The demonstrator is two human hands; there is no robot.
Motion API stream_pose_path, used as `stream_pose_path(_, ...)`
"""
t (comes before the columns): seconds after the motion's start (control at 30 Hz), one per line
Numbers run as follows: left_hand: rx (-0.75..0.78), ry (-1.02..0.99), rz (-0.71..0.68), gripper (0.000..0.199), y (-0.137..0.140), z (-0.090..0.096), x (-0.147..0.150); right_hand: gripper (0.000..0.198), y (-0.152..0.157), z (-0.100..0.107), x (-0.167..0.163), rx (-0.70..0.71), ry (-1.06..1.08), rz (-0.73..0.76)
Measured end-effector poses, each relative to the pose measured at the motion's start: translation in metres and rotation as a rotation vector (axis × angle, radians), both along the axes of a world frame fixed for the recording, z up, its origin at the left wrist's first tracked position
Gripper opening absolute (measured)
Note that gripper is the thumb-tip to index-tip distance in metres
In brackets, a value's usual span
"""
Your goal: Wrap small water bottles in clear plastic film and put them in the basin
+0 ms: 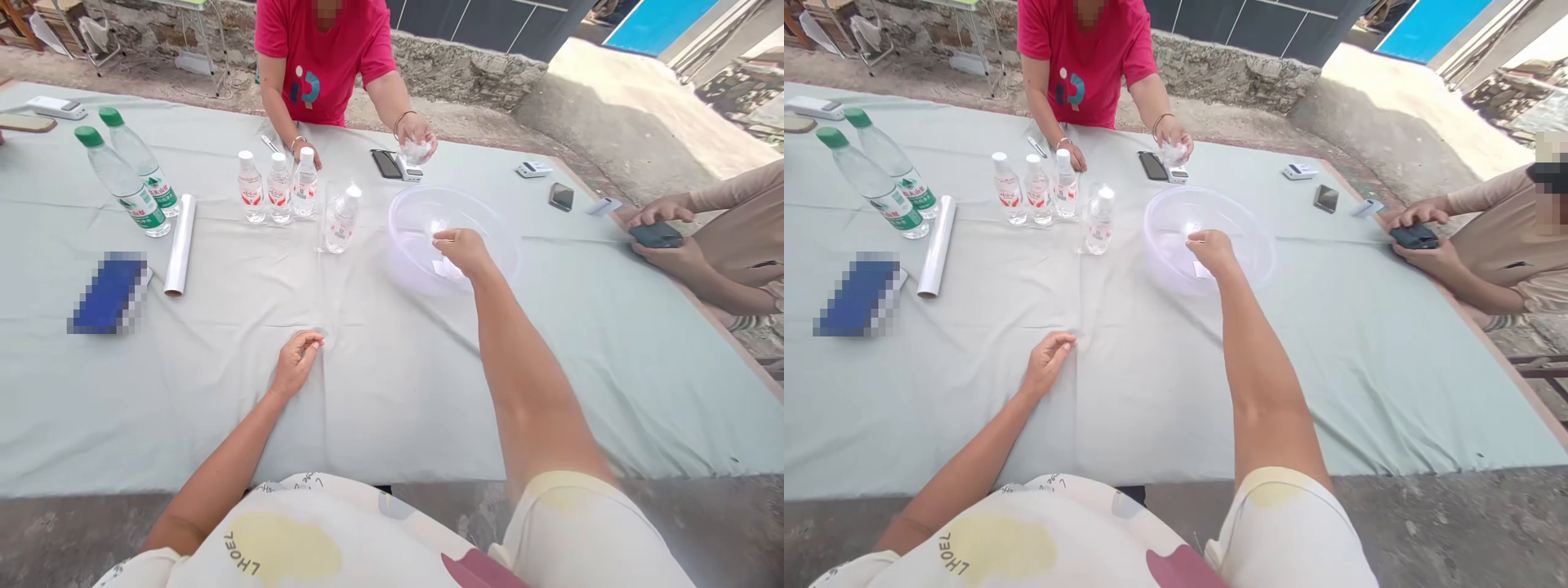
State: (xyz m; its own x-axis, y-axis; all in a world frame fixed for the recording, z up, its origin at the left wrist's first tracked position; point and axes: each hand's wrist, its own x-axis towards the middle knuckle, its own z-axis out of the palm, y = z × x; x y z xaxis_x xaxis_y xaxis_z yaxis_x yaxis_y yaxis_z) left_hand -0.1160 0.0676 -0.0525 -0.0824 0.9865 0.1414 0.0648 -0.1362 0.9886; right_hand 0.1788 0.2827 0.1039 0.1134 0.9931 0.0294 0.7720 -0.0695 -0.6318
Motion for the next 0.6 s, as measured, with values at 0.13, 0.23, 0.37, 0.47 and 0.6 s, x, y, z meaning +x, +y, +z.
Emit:
stream_pose_path(0.13, -0.074, -0.039, 0.019, 0.021, -0.001, 0.009, 0.003, 0.034, -0.083, 0.009, -0.034, 0.178, 0.244, 0.129)
stream_pose_path(0.23, -0.183, -0.161, -0.002, 0.029, -0.004, 0.028, 0.007, 0.026, -0.149, -0.015, -0.063, 0.069, 0.392, 0.357)
stream_pose_path(0.37, -0.282, -0.228, -0.052, 0.032, -0.015, 0.055, 0.009, 0.032, -0.174, -0.06, -0.063, -0.069, 0.717, 0.055)
stream_pose_path(0.47, -0.316, -0.201, -0.021, 0.027, -0.025, 0.064, 0.007, 0.029, -0.146, -0.082, -0.028, 0.03, 0.954, -0.477)
stream_pose_path(0.6, -0.375, -0.221, 0.089, 0.024, -0.037, 0.064, 0.004, 0.082, -0.106, -0.093, 0.015, -0.026, 0.995, -0.562)
